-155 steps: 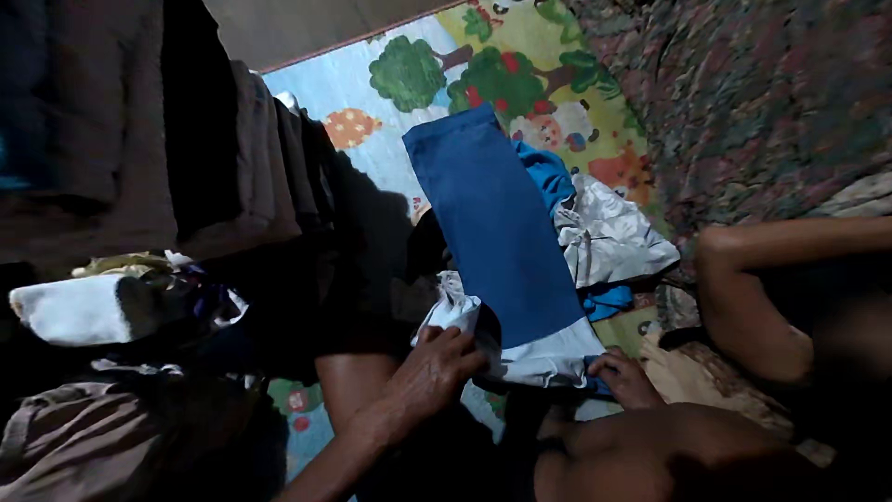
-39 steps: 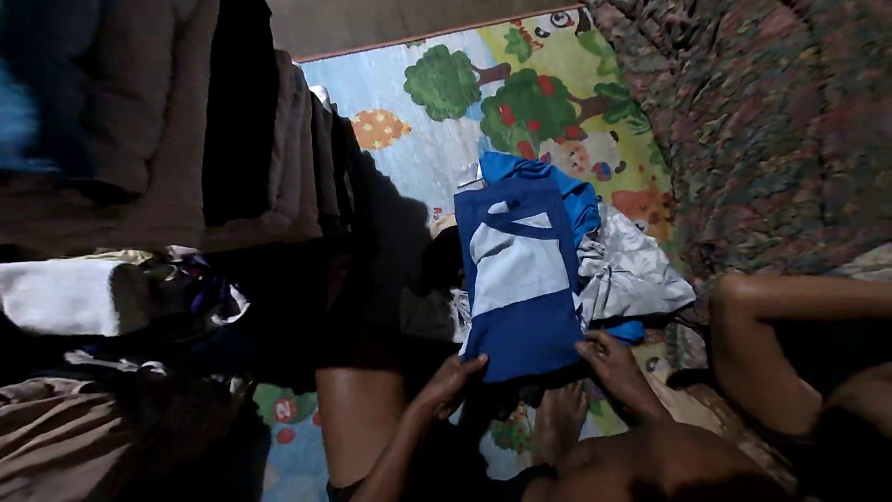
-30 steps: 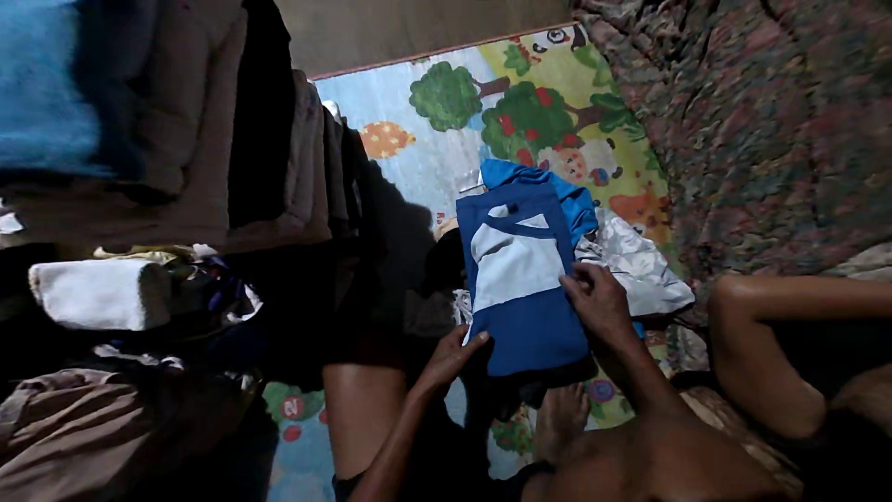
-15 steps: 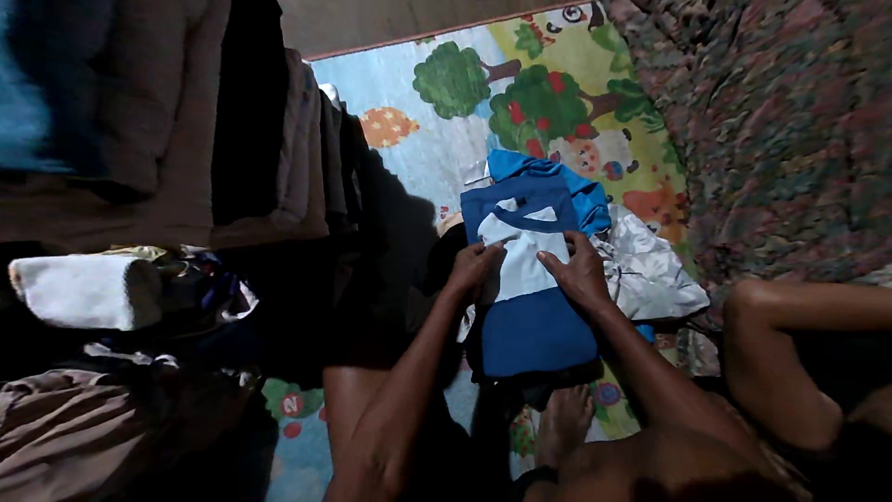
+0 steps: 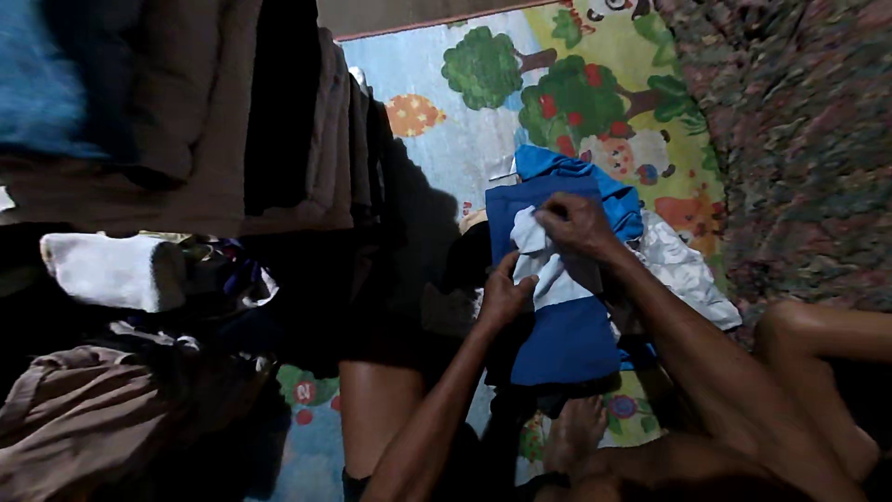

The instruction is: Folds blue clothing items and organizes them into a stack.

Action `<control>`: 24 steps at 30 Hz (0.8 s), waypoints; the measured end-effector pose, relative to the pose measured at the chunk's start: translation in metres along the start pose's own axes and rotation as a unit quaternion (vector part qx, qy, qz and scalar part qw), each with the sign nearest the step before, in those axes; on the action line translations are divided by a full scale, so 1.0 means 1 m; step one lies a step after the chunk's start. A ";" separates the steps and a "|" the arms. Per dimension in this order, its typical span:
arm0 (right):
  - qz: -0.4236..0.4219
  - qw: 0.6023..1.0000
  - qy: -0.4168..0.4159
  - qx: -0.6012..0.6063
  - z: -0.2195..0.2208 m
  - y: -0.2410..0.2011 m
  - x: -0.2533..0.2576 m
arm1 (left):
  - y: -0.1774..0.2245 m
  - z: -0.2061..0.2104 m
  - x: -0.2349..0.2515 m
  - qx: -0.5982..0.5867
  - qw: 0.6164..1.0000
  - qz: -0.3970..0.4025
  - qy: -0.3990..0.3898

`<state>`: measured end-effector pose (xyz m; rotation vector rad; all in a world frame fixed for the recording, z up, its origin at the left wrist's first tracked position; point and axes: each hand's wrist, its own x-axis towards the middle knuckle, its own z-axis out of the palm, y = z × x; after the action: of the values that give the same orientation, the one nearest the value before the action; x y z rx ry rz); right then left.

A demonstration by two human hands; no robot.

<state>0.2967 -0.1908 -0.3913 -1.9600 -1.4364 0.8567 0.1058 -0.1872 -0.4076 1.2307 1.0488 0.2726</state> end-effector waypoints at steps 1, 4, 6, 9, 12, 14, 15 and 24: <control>0.001 0.998 0.056 0.019 -0.010 -0.007 -0.005 | 0.003 -0.002 -0.002 -0.007 1.000 0.009 -0.008; 0.006 0.978 0.205 0.025 -0.025 -0.026 -0.008 | 0.010 -0.005 -0.003 -0.059 0.997 0.036 -0.036; 0.008 0.972 0.233 0.005 -0.019 -0.027 0.000 | 0.007 -0.006 0.006 -0.081 0.996 0.009 -0.043; 0.038 0.988 0.148 -0.014 -0.004 -0.012 0.011 | -0.012 -0.014 0.020 -0.099 0.992 -0.070 -0.034; 0.067 0.991 0.115 -0.022 0.009 0.003 -0.017 | -0.021 -0.026 0.011 -0.113 0.984 -0.122 -0.061; 0.110 0.982 0.155 -0.009 0.020 0.015 -0.048 | -0.021 -0.034 0.003 -0.132 0.976 -0.141 -0.103; 0.141 0.974 0.178 0.002 0.025 0.019 -0.063 | -0.021 -0.037 0.001 -0.141 0.971 -0.145 -0.125; 0.284 0.939 0.141 0.133 0.046 0.020 -0.180 | -0.039 -0.047 -0.059 -0.093 0.982 -0.135 -0.094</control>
<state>0.2332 -0.3657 -0.4058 -2.1983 -0.5551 0.9020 0.0243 -0.2120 -0.4095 0.9147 0.9880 0.0407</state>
